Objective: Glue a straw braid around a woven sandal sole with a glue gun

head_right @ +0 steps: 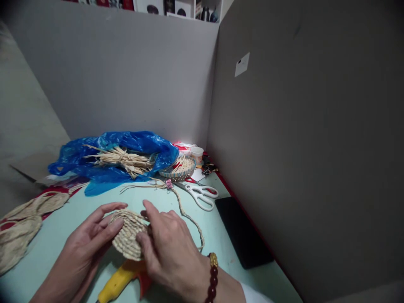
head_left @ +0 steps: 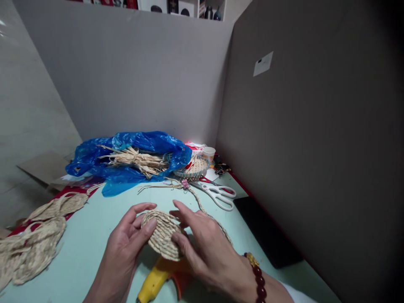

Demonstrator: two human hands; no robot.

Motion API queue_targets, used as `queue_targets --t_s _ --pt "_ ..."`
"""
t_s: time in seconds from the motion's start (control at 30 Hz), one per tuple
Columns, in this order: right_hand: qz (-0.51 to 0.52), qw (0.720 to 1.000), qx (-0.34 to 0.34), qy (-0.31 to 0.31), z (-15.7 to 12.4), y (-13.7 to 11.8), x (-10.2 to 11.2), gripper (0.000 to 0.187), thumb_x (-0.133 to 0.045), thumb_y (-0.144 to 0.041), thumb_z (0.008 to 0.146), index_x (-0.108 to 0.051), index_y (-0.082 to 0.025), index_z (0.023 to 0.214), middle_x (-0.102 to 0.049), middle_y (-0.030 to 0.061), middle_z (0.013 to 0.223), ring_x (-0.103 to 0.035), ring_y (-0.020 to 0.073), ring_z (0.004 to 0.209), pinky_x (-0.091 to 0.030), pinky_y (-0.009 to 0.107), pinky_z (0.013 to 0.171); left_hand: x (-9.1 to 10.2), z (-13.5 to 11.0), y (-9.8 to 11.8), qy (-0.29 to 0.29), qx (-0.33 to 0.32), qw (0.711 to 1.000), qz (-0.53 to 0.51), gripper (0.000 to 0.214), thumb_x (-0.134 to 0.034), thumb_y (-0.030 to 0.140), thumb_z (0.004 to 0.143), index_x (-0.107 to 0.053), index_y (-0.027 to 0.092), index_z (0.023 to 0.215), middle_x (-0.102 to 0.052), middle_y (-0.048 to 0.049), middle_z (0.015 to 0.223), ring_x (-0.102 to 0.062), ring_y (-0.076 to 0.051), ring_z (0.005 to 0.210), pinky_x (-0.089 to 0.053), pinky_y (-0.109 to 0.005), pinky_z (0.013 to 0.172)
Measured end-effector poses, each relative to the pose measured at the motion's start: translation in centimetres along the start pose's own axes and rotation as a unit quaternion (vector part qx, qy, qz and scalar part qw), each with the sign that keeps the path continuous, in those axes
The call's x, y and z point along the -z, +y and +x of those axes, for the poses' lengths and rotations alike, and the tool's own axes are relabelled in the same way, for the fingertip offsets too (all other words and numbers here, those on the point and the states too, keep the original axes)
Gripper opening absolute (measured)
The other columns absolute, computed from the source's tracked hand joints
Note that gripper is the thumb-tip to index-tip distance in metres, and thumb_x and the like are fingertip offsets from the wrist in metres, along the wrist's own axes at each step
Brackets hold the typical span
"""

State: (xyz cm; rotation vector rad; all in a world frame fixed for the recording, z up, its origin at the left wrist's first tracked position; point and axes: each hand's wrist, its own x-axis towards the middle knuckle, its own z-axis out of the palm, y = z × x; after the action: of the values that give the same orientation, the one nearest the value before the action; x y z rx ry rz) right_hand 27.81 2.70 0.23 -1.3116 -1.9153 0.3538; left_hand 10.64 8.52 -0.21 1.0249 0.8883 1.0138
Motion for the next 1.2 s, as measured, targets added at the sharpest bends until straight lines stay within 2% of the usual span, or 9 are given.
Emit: queue_targets --t_s 0.07,0.17,0.37,0.47,0.6,0.77,0.97,1.2 --pt "0.018 0.999 -0.030 -0.005 0.0 0.2 0.4 0.047 -0.053 -0.022 0.095 -0.046 -0.013 0.140 -0.072 0.0120 0.115 -0.066 0.0260 0.098 -0.051 0.040 0.087 -0.1 -0.3 0.3 0.009 -0.001 1.000 0.016 0.050 -0.080 0.037 0.073 -0.063 0.027 0.118 -0.074 -0.0004 0.087 -0.067 -0.018 0.071 -0.054 -0.027 0.068" --pt "0.038 0.998 -0.045 -0.013 0.1 0.2 0.8 0.038 -0.055 -0.021 0.095 -0.051 -0.018 0.132 -0.072 0.0082 0.109 -0.067 0.0228 0.095 -0.051 0.036 0.084 0.0 -0.7 0.6 -0.013 0.006 0.999 0.036 0.044 -0.077 0.040 0.075 -0.066 0.026 0.114 -0.073 -0.0021 0.090 -0.067 -0.020 0.075 -0.054 -0.028 0.070" --pt "0.058 0.998 0.001 -0.030 0.4 -0.3 1.7 0.023 -0.058 -0.017 0.093 -0.063 -0.014 0.116 -0.074 0.0087 0.106 -0.067 0.0197 0.092 -0.050 0.030 0.083 0.7 -0.9 0.8 -0.014 -0.026 0.989 0.143 0.029 -0.075 0.047 0.076 -0.070 0.026 0.096 -0.070 -0.0005 0.088 -0.062 -0.018 0.076 -0.051 -0.022 0.063" --pt "0.060 0.998 0.013 -0.034 0.6 -0.3 2.2 0.021 -0.057 -0.019 0.096 -0.066 -0.015 0.114 -0.075 0.0073 0.104 -0.068 0.0185 0.093 -0.050 0.029 0.085 0.8 -1.0 1.0 -0.010 -0.008 0.989 0.148 0.027 -0.074 0.048 0.076 -0.070 0.026 0.092 -0.069 -0.0003 0.084 -0.062 -0.019 0.077 -0.051 -0.024 0.065" --pt "0.056 0.997 0.026 -0.034 0.8 -0.1 2.6 0.019 -0.054 -0.012 0.097 -0.069 -0.016 0.107 -0.076 0.0053 0.095 -0.068 0.0161 0.084 -0.051 0.027 0.078 0.4 -1.3 1.3 -0.024 0.013 0.987 0.161 0.028 -0.074 0.050 0.075 -0.069 0.026 0.088 -0.067 -0.0012 0.078 -0.060 -0.021 0.075 -0.049 -0.025 0.064" --pt "0.001 0.997 0.075 -0.032 0.8 0.2 2.7 0.021 -0.050 -0.009 0.096 -0.068 -0.016 0.104 -0.074 0.0057 0.087 -0.064 0.0173 0.077 -0.050 0.028 0.073 0.1 -1.4 1.2 -0.035 0.039 0.985 0.162 0.029 -0.072 0.051 0.076 -0.068 0.026 0.088 -0.067 -0.0020 0.078 -0.059 -0.022 0.074 -0.050 -0.027 0.063" --pt "-0.072 0.988 0.132 -0.041 0.9 1.5 2.6 0.018 -0.053 -0.007 0.094 -0.066 -0.013 0.104 -0.072 0.0071 0.089 -0.060 0.0179 0.079 -0.046 0.031 0.074 1.2 -0.9 0.5 -0.088 0.069 0.979 0.168 0.027 -0.071 0.052 0.078 -0.066 0.026 0.087 -0.063 0.0006 0.070 -0.056 -0.017 0.066 -0.046 -0.023 0.057" --pt "-0.136 0.977 0.164 0.022 1.2 2.0 1.6 0.013 -0.052 -0.011 0.098 -0.064 -0.014 0.101 -0.073 0.0078 0.088 -0.060 0.0187 0.078 -0.043 0.033 0.072 1.4 -0.2 0.8 -0.096 0.104 0.979 0.145 0.027 -0.079 0.046 0.072 -0.069 0.023 0.082 -0.062 0.0007 0.072 -0.053 -0.015 0.069 -0.045 -0.021 0.059"
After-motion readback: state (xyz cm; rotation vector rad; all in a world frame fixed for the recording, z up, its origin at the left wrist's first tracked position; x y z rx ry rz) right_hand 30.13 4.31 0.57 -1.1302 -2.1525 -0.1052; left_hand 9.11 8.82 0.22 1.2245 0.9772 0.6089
